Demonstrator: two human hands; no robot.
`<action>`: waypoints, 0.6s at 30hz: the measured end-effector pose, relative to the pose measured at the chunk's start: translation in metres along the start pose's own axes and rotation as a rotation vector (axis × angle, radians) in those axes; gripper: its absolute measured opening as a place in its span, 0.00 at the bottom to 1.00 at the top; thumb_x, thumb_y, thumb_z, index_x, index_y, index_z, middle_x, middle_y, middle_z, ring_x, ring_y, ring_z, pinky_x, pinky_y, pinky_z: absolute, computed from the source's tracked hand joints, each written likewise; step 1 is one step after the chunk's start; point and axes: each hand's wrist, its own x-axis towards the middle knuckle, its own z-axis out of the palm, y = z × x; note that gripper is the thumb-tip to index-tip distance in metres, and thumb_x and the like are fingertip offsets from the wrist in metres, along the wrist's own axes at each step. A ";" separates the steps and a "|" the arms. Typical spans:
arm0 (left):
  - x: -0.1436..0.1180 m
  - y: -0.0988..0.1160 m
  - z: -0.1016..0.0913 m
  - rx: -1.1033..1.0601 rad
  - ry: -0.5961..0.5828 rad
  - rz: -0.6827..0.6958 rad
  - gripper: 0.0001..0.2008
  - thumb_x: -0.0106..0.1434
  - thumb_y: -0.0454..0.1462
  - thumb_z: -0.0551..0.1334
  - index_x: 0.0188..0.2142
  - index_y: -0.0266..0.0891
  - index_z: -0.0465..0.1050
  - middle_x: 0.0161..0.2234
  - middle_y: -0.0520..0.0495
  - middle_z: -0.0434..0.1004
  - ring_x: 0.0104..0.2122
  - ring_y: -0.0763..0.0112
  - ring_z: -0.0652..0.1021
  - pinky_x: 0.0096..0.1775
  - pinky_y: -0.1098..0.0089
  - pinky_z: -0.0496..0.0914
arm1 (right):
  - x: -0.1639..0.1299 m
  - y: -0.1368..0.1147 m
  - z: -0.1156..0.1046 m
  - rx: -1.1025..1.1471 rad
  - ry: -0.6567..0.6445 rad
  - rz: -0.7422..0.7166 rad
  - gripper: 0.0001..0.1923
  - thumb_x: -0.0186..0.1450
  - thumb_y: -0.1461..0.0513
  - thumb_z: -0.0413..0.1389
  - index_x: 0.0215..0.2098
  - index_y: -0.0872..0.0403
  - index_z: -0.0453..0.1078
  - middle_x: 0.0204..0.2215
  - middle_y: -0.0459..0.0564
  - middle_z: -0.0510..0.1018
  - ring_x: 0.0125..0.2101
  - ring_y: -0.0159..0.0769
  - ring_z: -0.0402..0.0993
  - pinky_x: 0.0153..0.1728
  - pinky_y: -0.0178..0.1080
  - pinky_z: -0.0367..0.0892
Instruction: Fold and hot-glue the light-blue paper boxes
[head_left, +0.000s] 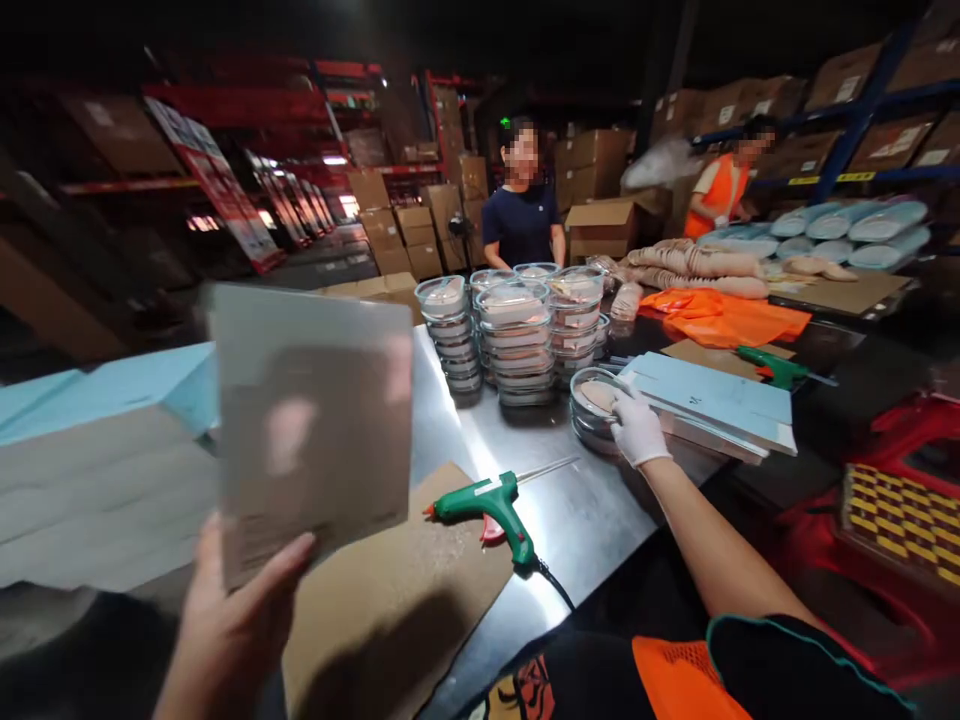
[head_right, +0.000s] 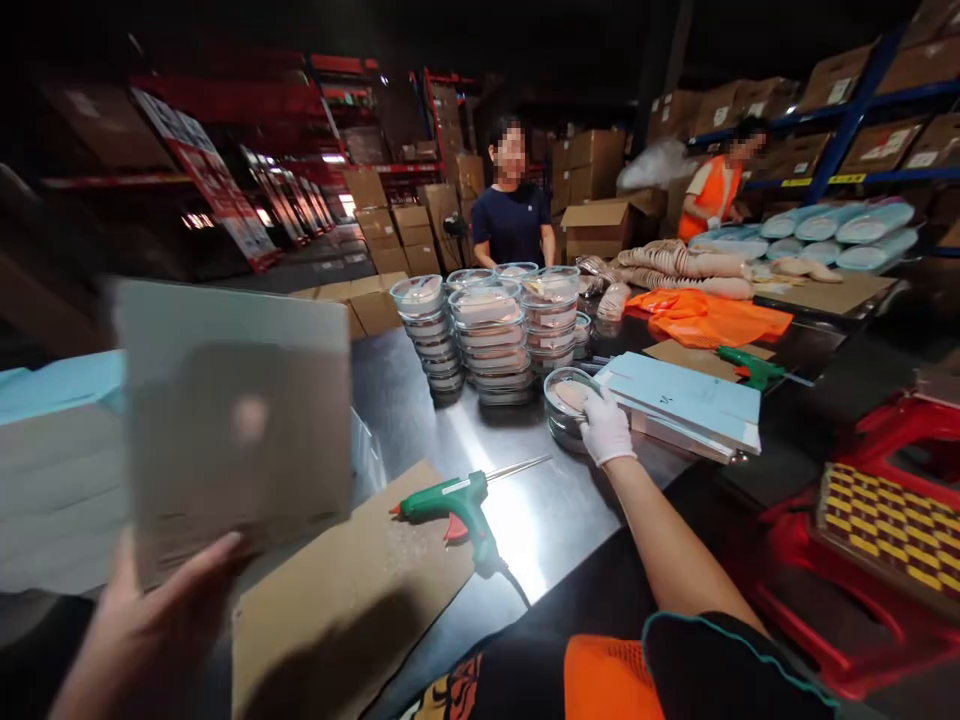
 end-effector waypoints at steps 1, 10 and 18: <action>-0.002 -0.005 0.018 -0.166 0.000 -0.131 0.42 0.63 0.53 0.71 0.70 0.47 0.58 0.49 0.44 0.84 0.44 0.51 0.85 0.48 0.53 0.82 | -0.002 0.006 0.005 0.026 0.030 -0.020 0.16 0.61 0.67 0.58 0.46 0.57 0.80 0.57 0.65 0.81 0.63 0.56 0.71 0.61 0.56 0.71; 0.002 0.016 0.160 -0.864 -0.509 -0.427 0.34 0.48 0.46 0.78 0.54 0.38 0.77 0.48 0.37 0.85 0.49 0.46 0.84 0.50 0.53 0.79 | -0.016 -0.087 -0.008 0.396 0.325 -0.370 0.14 0.71 0.62 0.54 0.49 0.51 0.80 0.54 0.56 0.85 0.59 0.49 0.77 0.60 0.53 0.75; -0.002 -0.023 0.110 -0.382 -0.156 -0.234 0.53 0.45 0.43 0.80 0.69 0.45 0.61 0.58 0.40 0.77 0.53 0.50 0.80 0.52 0.59 0.77 | -0.010 -0.092 -0.043 0.672 0.455 -0.071 0.14 0.69 0.56 0.58 0.48 0.53 0.81 0.50 0.58 0.86 0.50 0.49 0.82 0.59 0.58 0.75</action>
